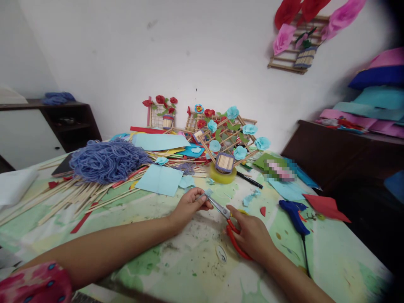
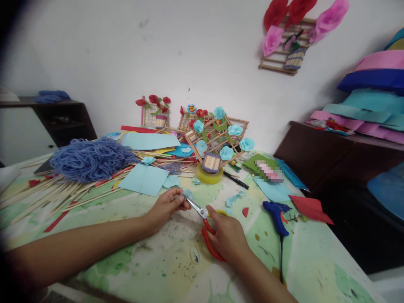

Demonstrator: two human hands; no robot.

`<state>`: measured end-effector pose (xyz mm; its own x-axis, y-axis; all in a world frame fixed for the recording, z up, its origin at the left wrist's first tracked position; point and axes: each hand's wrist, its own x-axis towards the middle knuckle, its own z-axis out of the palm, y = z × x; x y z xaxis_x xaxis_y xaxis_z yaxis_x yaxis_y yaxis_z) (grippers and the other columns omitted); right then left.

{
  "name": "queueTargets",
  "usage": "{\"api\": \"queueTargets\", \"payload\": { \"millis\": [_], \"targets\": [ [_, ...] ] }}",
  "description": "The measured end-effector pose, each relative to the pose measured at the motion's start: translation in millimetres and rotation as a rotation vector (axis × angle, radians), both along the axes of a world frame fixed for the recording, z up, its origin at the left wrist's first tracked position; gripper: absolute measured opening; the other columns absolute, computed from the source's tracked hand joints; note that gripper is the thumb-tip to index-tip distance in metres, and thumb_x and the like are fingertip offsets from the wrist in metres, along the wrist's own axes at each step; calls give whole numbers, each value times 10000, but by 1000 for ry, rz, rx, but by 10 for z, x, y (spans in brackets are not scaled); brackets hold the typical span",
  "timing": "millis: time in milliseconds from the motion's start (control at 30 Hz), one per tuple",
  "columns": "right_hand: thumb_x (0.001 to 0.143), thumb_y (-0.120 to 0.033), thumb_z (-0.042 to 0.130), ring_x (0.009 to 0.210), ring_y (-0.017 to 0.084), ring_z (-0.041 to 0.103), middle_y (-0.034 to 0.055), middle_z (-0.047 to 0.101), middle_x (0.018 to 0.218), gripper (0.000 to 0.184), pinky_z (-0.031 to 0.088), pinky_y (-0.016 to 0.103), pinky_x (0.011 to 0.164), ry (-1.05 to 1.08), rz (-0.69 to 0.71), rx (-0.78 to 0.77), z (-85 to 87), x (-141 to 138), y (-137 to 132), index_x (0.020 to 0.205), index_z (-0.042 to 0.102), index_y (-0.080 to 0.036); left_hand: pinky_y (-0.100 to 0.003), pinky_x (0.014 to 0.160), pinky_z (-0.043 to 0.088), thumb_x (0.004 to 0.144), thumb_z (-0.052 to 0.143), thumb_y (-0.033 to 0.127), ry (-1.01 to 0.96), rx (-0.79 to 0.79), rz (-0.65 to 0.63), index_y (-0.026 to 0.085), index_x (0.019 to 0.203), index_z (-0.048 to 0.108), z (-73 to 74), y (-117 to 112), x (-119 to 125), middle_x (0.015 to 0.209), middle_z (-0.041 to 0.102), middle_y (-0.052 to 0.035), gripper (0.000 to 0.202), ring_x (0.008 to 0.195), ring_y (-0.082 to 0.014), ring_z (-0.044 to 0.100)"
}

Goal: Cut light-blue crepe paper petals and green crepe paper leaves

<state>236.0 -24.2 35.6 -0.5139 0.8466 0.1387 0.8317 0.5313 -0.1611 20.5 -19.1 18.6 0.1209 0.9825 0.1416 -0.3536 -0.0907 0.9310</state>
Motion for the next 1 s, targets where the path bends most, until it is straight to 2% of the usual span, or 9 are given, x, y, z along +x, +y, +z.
{"api": "queueTargets", "payload": {
  "millis": [400, 700, 1000],
  "targets": [
    [801, -497, 491, 651, 180, 590, 45, 664, 734, 599, 331, 246, 555, 14, 1, 5, -22, 6, 4, 1305, 451, -176, -285, 730, 472, 774, 620, 351, -12, 0, -6, 144, 824, 522, 19, -8, -1, 707, 658, -37, 235, 698, -139, 618],
    [783, -464, 507, 760, 211, 604, 83, 670, 927, 594, 378, 283, 651, 74, 7, 29, 22, -22, -73, 1289, 447, -160, -291, 716, 487, 761, 629, 371, 36, 29, 28, 147, 837, 520, 47, -30, -2, 699, 659, -34, 261, 702, -149, 630],
    [777, -495, 509, 777, 223, 605, 81, 671, 888, 622, 371, 280, 639, 61, 17, 16, 24, -17, -60, 1301, 444, -166, -284, 715, 496, 770, 621, 358, 44, 23, 35, 148, 805, 524, 37, -20, -4, 693, 659, -22, 235, 692, -138, 630]
  ]
}}
